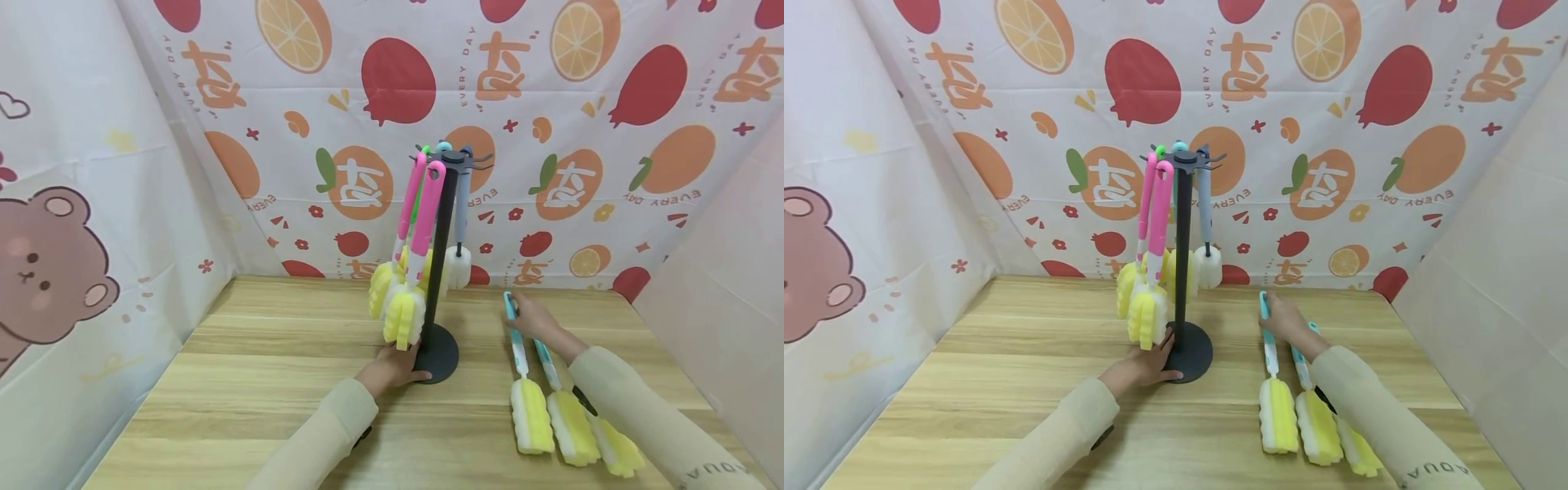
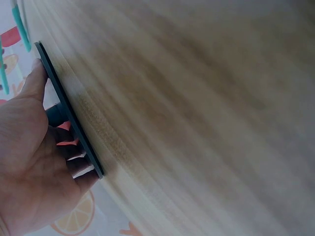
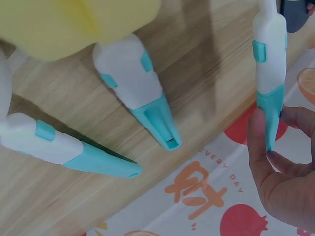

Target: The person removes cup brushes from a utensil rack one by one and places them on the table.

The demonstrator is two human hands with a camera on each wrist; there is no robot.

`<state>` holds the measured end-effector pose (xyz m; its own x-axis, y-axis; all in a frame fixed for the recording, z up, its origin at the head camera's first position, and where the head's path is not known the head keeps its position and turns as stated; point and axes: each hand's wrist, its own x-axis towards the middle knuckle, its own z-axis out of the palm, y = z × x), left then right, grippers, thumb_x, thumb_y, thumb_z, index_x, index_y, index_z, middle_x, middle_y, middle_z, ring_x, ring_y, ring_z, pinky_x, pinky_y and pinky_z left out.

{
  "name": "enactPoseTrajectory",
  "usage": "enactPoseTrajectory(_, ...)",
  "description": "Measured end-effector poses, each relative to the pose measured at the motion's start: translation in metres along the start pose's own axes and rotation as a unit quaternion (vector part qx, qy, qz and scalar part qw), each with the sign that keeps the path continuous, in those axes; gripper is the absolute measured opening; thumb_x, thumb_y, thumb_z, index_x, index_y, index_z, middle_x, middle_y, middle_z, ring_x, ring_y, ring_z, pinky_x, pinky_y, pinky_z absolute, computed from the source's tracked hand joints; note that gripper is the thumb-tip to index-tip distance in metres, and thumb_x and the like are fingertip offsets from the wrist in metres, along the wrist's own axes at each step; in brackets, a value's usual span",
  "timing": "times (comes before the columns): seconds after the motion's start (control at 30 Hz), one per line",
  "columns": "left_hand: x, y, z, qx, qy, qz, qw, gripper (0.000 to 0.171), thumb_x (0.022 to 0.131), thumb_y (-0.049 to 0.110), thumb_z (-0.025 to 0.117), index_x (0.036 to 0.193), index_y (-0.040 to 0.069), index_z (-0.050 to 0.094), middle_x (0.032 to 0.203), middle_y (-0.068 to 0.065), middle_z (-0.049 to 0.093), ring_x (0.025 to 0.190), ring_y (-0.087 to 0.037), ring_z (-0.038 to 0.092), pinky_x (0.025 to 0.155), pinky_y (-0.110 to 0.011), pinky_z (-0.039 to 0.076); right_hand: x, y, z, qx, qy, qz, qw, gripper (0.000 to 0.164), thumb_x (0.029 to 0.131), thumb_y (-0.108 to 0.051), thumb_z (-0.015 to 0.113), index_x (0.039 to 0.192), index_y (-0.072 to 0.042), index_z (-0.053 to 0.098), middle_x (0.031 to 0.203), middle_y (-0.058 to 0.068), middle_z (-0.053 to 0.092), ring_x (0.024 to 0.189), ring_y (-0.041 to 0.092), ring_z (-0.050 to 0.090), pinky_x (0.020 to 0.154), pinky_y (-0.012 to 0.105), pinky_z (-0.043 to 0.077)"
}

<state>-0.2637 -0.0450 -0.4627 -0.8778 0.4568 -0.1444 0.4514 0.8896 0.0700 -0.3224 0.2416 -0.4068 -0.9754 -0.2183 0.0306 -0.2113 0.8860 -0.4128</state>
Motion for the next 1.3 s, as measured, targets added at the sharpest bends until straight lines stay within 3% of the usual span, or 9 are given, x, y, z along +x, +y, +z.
enactPoseTrajectory(0.13,0.001,0.001,0.000,0.005,-0.005,-0.002,1.0000,0.081,0.086,0.060,0.047,0.144,0.007,0.029,0.147,-0.010,0.026,0.130,-0.023,0.029,0.101,-0.033,0.029,0.002,0.006,0.006,0.005,-0.021,0.017,1.000,0.057,0.082,-0.004,0.065,0.129,0.011,0.038,0.084,0.016,0.059,0.063,0.021,0.056,0.051,0.029,0.047)
enactPoseTrajectory(0.3,0.006,-0.001,0.004,0.001,-0.017,-0.010,0.9998,0.079,0.086,0.059,0.048,0.144,0.008,0.029,0.147,-0.009,0.026,0.130,-0.022,0.030,0.102,-0.033,0.028,0.006,0.010,0.011,-0.002,-0.041,0.032,0.999,0.053,0.082,-0.004,0.065,0.125,0.014,0.040,0.087,0.018,0.060,0.068,0.022,0.057,0.056,0.031,0.048)
enactPoseTrajectory(0.37,0.007,-0.003,0.007,0.001,-0.006,-0.005,1.0000,0.082,0.085,0.063,0.044,0.144,0.008,0.029,0.146,-0.008,0.027,0.129,-0.022,0.031,0.102,-0.033,0.028,0.007,0.011,0.012,-0.008,-0.049,0.041,0.998,0.051,0.082,-0.005,0.065,0.124,0.014,0.042,0.088,0.018,0.059,0.070,0.022,0.056,0.057,0.031,0.048)
enactPoseTrajectory(0.63,-0.001,0.001,-0.002,0.004,-0.007,-0.005,1.0000,0.080,0.086,0.059,0.048,0.143,0.007,0.030,0.145,-0.009,0.030,0.127,-0.023,0.034,0.102,-0.033,0.029,0.007,0.011,0.015,-0.019,-0.069,0.055,0.996,0.054,0.081,-0.006,0.067,0.124,0.015,0.042,0.076,0.010,0.055,0.059,0.017,0.051,0.052,0.026,0.044)
enactPoseTrajectory(0.73,-0.001,0.001,-0.002,0.004,-0.001,0.001,1.0000,0.080,0.086,0.058,0.049,0.143,0.005,0.031,0.144,-0.010,0.032,0.127,-0.024,0.035,0.101,-0.033,0.029,0.007,0.011,0.016,-0.025,-0.075,0.061,0.995,0.055,0.082,-0.007,0.066,0.125,0.014,0.041,0.081,0.013,0.056,0.061,0.019,0.051,0.054,0.029,0.044)
enactPoseTrajectory(0.87,-0.001,0.000,-0.001,0.001,-0.001,0.002,1.0000,0.079,0.086,0.058,0.049,0.142,0.005,0.032,0.143,-0.011,0.033,0.127,-0.024,0.034,0.102,-0.033,0.028,0.009,0.011,0.019,-0.041,-0.085,0.069,0.993,0.054,0.082,-0.008,0.067,0.126,0.012,0.043,0.108,0.025,0.056,0.075,0.024,0.053,0.065,0.034,0.046)
enactPoseTrajectory(0.97,-0.001,0.001,-0.001,0.001,-0.003,0.001,1.0000,0.079,0.086,0.058,0.049,0.142,0.005,0.031,0.143,-0.011,0.032,0.127,-0.024,0.034,0.102,-0.033,0.028,0.009,0.010,0.020,-0.035,-0.097,0.083,0.991,0.054,0.082,-0.008,0.066,0.127,0.012,0.043,0.118,0.029,0.050,0.078,0.025,0.055,0.064,0.034,0.047)
enactPoseTrajectory(1.17,0.000,0.001,-0.001,0.002,-0.005,-0.002,1.0000,0.080,0.086,0.058,0.049,0.142,0.005,0.031,0.143,-0.011,0.032,0.128,-0.024,0.034,0.101,-0.034,0.029,0.010,0.013,0.022,-0.038,-0.102,0.085,0.990,0.052,0.082,-0.008,0.067,0.125,0.012,0.045,0.119,0.029,0.050,0.080,0.025,0.054,0.067,0.035,0.047)
enactPoseTrajectory(1.3,-0.001,0.001,-0.002,-0.001,-0.003,-0.001,1.0000,0.080,0.086,0.058,0.050,0.142,0.004,0.031,0.143,-0.012,0.033,0.127,-0.025,0.034,0.101,-0.033,0.030,0.009,0.017,0.023,-0.035,-0.100,0.078,0.991,0.052,0.082,-0.008,0.067,0.123,0.013,0.045,0.110,0.026,0.054,0.065,0.021,0.056,0.058,0.031,0.047)
